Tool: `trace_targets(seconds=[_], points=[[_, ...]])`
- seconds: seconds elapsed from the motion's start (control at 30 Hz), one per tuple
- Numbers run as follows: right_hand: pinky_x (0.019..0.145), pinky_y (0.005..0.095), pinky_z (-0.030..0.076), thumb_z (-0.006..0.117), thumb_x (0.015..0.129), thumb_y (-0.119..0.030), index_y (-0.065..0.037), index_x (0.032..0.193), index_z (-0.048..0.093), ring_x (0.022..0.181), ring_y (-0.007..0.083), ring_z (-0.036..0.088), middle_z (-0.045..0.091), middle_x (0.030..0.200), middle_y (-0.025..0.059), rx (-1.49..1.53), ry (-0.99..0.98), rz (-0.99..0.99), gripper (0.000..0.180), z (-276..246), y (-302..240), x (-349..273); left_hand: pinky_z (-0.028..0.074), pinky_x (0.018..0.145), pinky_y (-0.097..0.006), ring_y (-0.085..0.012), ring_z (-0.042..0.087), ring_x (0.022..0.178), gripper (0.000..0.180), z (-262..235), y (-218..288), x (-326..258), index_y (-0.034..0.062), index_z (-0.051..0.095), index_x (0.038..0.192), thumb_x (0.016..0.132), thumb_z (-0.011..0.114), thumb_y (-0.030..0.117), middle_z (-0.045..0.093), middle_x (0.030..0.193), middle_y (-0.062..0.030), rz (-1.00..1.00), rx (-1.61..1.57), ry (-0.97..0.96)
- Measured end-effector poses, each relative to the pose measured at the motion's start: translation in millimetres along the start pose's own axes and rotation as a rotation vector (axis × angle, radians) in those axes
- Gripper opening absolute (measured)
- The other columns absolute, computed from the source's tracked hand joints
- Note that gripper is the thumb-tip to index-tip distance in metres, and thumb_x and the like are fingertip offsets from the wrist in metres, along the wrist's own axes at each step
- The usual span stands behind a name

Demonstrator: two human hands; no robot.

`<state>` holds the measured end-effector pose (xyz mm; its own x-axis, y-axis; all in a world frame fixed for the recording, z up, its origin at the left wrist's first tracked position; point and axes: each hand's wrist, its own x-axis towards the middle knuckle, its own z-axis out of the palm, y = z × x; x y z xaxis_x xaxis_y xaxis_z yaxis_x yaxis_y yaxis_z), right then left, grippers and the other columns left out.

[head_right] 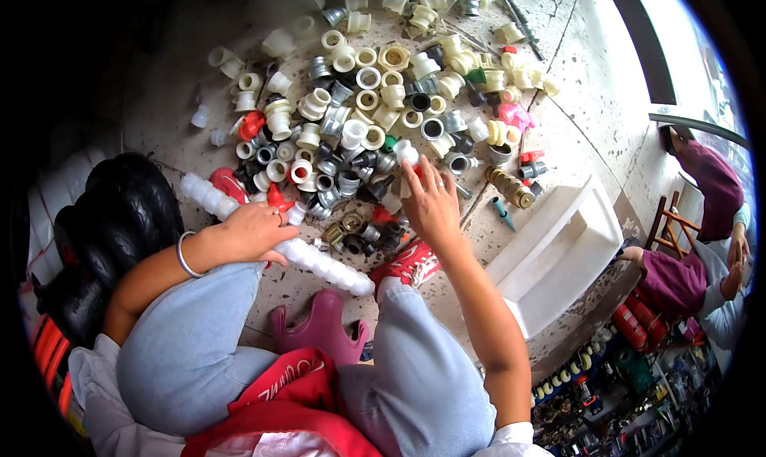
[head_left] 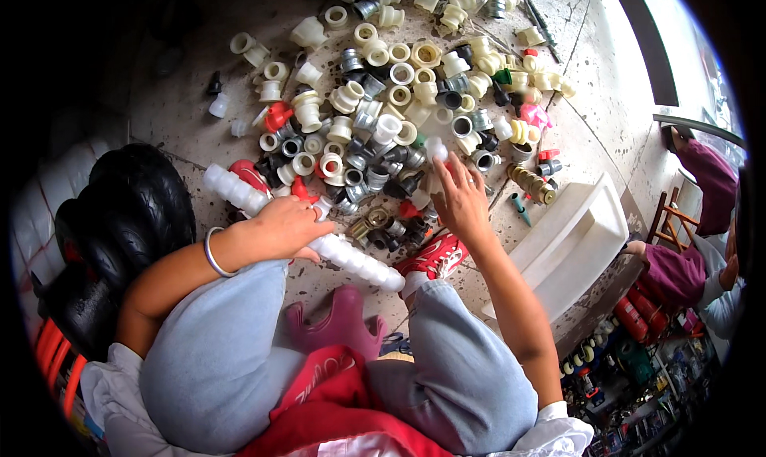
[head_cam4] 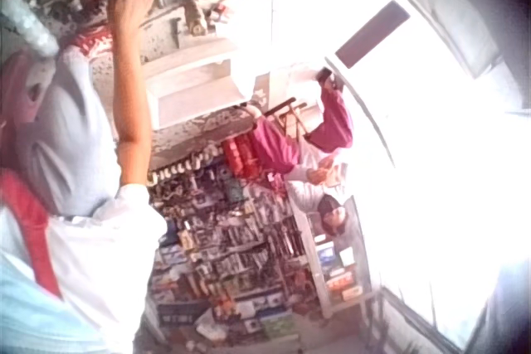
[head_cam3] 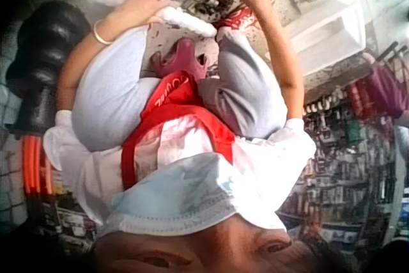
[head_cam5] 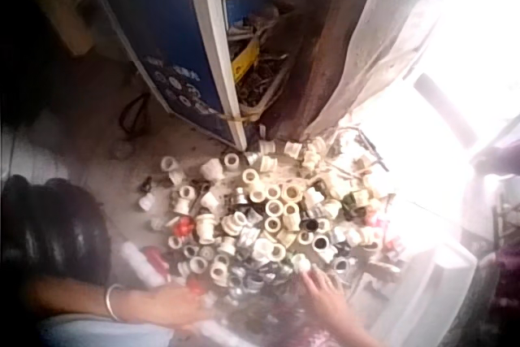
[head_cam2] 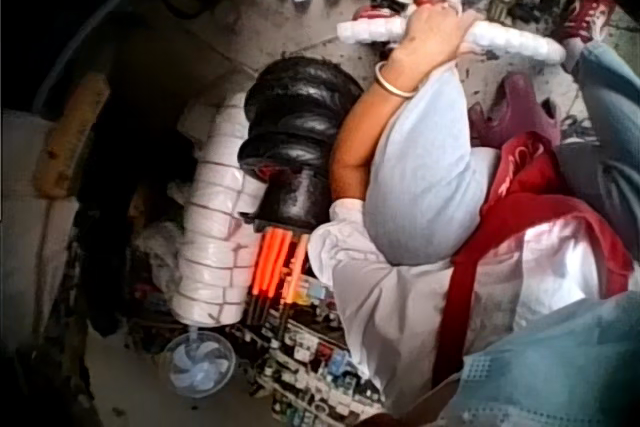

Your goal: The person sits on the floor and assembles various plastic plumbing fittings by hand. They pick up individual pieces from a large pile and screw them together to form a long, segmented chain. The person occasionally pauses to select specific fittings or adjust the alignment of the assembled chain.

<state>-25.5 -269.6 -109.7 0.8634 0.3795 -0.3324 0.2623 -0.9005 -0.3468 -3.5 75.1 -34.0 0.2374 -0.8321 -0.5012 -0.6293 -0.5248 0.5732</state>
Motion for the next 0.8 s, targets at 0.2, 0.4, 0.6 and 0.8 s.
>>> trace_targets(seconds=[0.2, 0.4, 0.6, 0.8], points=[[0.094, 0.041, 0.044, 0.068, 0.08, -0.016, -0.012, 0.122, 0.058, 0.11, 0.0309, 0.058, 0.057, 0.127, 0.0114, 0.162, -0.05, 0.213, 0.043, 0, -2, -12, 0.051, 0.07, -0.04, -0.0282, 0.066, 0.083, 0.052, 2, 0, -2, 0.0105, 0.057, 0.097, 0.07, 0.076, 0.051, 0.064, 0.085, -0.0102, 0.003, -0.023, -0.006], [0.095, 0.0418, 0.044, 0.068, 0.078, -0.011, -0.011, 0.119, 0.058, 0.115, 0.0325, 0.054, 0.053, 0.13, 0.0127, -0.006, 0.286, 0.072, 0.043, -21, 9, 27, 0.05, 0.069, -0.04, -0.0284, 0.066, 0.082, 0.052, 1, -1, -2, 0.0101, 0.058, 0.098, 0.07, 0.076, 0.05, 0.064, 0.084, -0.0104, 0.013, -0.038, 0.015], [0.111, 0.0504, 0.028, 0.065, 0.079, -0.015, -0.016, 0.15, 0.033, 0.142, 0.0347, 0.029, 0.029, 0.154, 0.0186, -0.174, 0.01, 0.074, 0.078, -14, 22, 30, 0.051, 0.068, -0.04, -0.0277, 0.067, 0.082, 0.053, 4, -1, 0, 0.0107, 0.059, 0.099, 0.068, 0.078, 0.05, 0.064, 0.083, -0.0096, 0.022, -0.019, 0.036], [0.108, 0.0485, 0.032, 0.059, 0.078, -0.008, -0.013, 0.137, 0.049, 0.128, 0.0321, 0.046, 0.044, 0.143, 0.0169, -0.078, -0.127, 0.061, 0.06, -13, -11, 9, 0.052, 0.068, -0.04, -0.0275, 0.067, 0.082, 0.052, 7, -2, -4, 0.0107, 0.06, 0.096, 0.066, 0.078, 0.049, 0.065, 0.082, -0.0086, -0.004, -0.049, 0.029]])
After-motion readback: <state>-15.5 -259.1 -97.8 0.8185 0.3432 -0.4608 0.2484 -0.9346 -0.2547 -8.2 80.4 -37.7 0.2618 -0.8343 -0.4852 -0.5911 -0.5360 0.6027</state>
